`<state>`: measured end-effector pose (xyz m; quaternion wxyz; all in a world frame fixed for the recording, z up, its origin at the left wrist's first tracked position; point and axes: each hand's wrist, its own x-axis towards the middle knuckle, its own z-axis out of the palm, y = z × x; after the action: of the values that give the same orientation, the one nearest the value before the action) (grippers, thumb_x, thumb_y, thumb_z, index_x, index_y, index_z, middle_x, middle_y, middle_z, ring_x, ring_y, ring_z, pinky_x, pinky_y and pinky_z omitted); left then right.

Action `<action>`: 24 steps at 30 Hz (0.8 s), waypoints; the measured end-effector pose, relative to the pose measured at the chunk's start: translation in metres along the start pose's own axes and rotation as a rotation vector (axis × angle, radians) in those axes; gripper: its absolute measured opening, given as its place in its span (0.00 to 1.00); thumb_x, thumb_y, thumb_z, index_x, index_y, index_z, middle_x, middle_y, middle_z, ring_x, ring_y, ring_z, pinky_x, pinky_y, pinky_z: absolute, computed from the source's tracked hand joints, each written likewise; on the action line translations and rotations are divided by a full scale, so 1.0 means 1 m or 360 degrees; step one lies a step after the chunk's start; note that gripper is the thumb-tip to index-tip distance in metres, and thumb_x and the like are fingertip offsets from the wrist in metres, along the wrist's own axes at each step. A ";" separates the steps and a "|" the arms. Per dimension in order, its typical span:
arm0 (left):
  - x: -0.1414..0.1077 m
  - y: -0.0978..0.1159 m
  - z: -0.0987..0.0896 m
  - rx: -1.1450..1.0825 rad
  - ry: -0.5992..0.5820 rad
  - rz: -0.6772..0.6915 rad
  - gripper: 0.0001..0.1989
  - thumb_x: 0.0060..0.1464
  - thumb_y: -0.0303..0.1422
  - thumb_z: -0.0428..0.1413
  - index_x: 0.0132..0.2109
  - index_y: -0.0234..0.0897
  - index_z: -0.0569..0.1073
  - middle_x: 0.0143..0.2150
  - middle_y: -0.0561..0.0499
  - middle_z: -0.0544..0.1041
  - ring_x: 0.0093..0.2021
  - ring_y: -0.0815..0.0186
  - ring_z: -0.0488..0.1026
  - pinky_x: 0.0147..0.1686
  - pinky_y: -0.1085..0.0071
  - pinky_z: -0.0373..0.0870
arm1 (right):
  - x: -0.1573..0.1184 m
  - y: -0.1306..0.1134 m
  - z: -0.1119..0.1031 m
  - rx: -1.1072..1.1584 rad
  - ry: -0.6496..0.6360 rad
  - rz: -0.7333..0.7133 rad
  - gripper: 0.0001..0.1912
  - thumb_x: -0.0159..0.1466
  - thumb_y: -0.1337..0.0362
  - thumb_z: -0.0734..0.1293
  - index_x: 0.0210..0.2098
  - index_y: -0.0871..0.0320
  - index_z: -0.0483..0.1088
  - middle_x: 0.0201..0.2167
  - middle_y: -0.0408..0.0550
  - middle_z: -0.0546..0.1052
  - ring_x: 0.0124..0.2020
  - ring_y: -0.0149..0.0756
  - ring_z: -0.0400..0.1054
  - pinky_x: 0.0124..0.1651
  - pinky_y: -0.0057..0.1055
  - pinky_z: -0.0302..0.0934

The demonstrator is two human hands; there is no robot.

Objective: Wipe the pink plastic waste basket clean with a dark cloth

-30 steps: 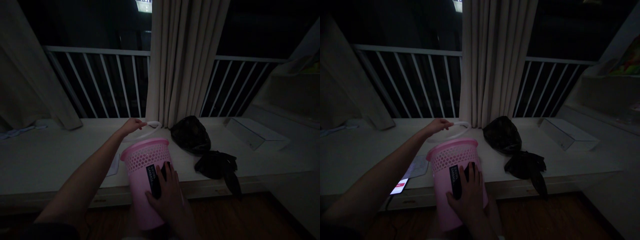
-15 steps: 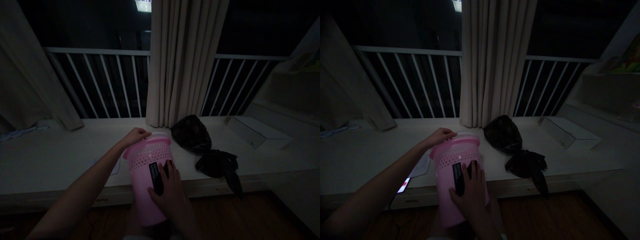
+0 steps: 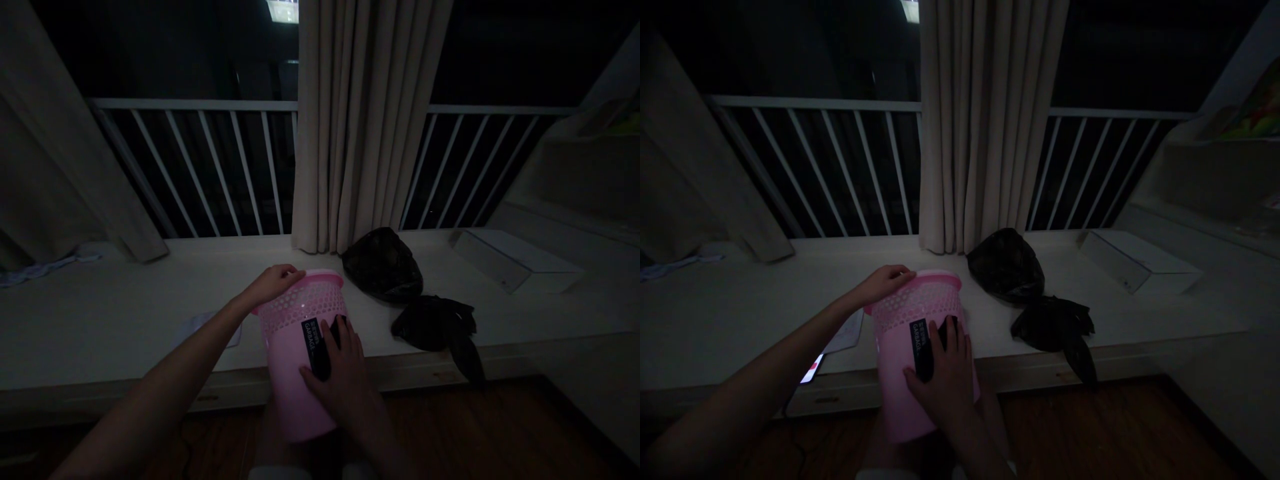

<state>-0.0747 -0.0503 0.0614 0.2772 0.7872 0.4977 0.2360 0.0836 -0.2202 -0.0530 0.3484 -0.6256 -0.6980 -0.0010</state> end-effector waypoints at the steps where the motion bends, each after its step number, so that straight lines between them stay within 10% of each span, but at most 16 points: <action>1: -0.002 0.001 0.001 0.0071 0.0019 0.0011 0.26 0.51 0.55 0.49 0.36 0.38 0.78 0.32 0.47 0.78 0.32 0.60 0.71 0.32 0.68 0.61 | 0.000 0.000 0.000 -0.0007 -0.0006 0.0002 0.43 0.55 0.52 0.71 0.66 0.55 0.55 0.68 0.62 0.52 0.66 0.62 0.49 0.62 0.60 0.51; 24: 0.013 -0.021 0.004 0.0060 0.0132 0.0252 0.24 0.54 0.49 0.47 0.23 0.37 0.73 0.26 0.51 0.74 0.30 0.63 0.69 0.33 0.68 0.64 | 0.004 -0.003 -0.007 -0.0018 -0.0142 0.0112 0.45 0.53 0.51 0.72 0.66 0.56 0.55 0.69 0.61 0.50 0.68 0.61 0.46 0.63 0.59 0.48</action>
<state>-0.0807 -0.0322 0.0452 0.2220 0.8187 0.4494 0.2801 0.0841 -0.2201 -0.0442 0.3133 -0.6512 -0.6903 0.0352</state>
